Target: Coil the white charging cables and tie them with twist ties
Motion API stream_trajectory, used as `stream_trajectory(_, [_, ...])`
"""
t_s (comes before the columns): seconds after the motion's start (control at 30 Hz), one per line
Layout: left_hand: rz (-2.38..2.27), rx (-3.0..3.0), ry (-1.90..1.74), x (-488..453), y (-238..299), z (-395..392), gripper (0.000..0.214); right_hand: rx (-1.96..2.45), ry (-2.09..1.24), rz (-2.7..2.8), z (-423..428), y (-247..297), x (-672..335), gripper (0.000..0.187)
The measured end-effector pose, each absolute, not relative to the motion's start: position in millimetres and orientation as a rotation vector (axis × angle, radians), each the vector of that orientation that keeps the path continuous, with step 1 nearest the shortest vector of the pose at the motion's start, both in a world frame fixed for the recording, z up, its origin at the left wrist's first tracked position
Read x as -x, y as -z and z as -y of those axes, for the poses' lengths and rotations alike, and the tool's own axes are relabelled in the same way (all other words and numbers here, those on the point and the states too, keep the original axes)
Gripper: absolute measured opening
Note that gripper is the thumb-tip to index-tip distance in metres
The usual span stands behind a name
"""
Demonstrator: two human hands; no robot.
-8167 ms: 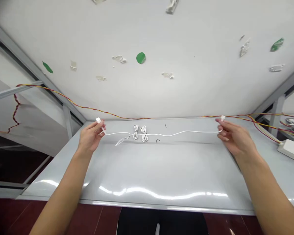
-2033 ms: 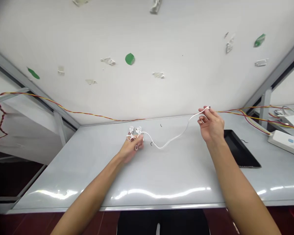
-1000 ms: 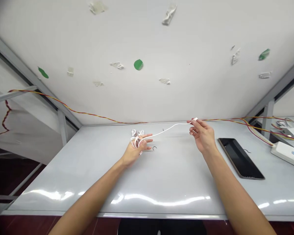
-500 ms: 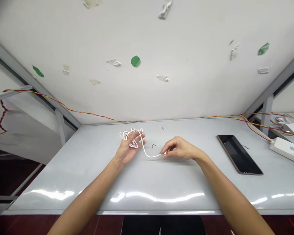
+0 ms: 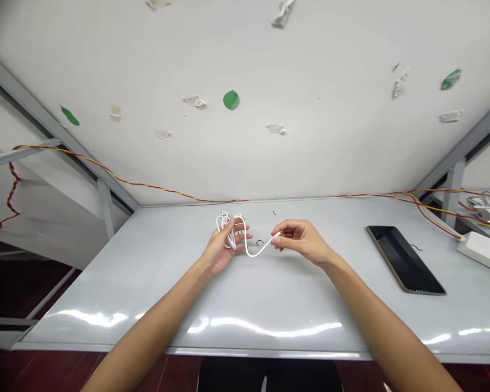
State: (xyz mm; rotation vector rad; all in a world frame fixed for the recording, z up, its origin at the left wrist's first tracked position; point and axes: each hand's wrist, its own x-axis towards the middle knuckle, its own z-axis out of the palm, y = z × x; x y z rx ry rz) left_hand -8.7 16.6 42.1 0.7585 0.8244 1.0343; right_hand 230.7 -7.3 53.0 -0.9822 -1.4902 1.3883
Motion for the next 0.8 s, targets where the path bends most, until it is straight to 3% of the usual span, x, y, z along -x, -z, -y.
stream_trajectory(0.17, [-1.015, -0.863, -0.952, 11.7, -42.5, -17.8, 0.045, 0.899, -1.243, 0.991, -6.2, -51.4, -250.3, 0.019])
stream_trajectory(0.4, [-0.767, -0.917, -0.675, 16.1, -47.9, -10.7, 0.042, 0.910, -1.146, 0.620, -18.6, -47.9, -271.8, 0.021])
stream_trajectory(0.57, [-0.696, -0.881, -0.553, 18.0, -55.4, -6.6, 0.038, 1.003, -1.067, 0.562, -22.7, -44.8, -274.3, 0.025])
stream_trajectory(0.8, [-0.682, -0.884, -0.667, 11.8, -49.3, -10.7, 0.047, 1.382, -0.886, 0.837, -28.9, -24.3, -271.1, 0.028])
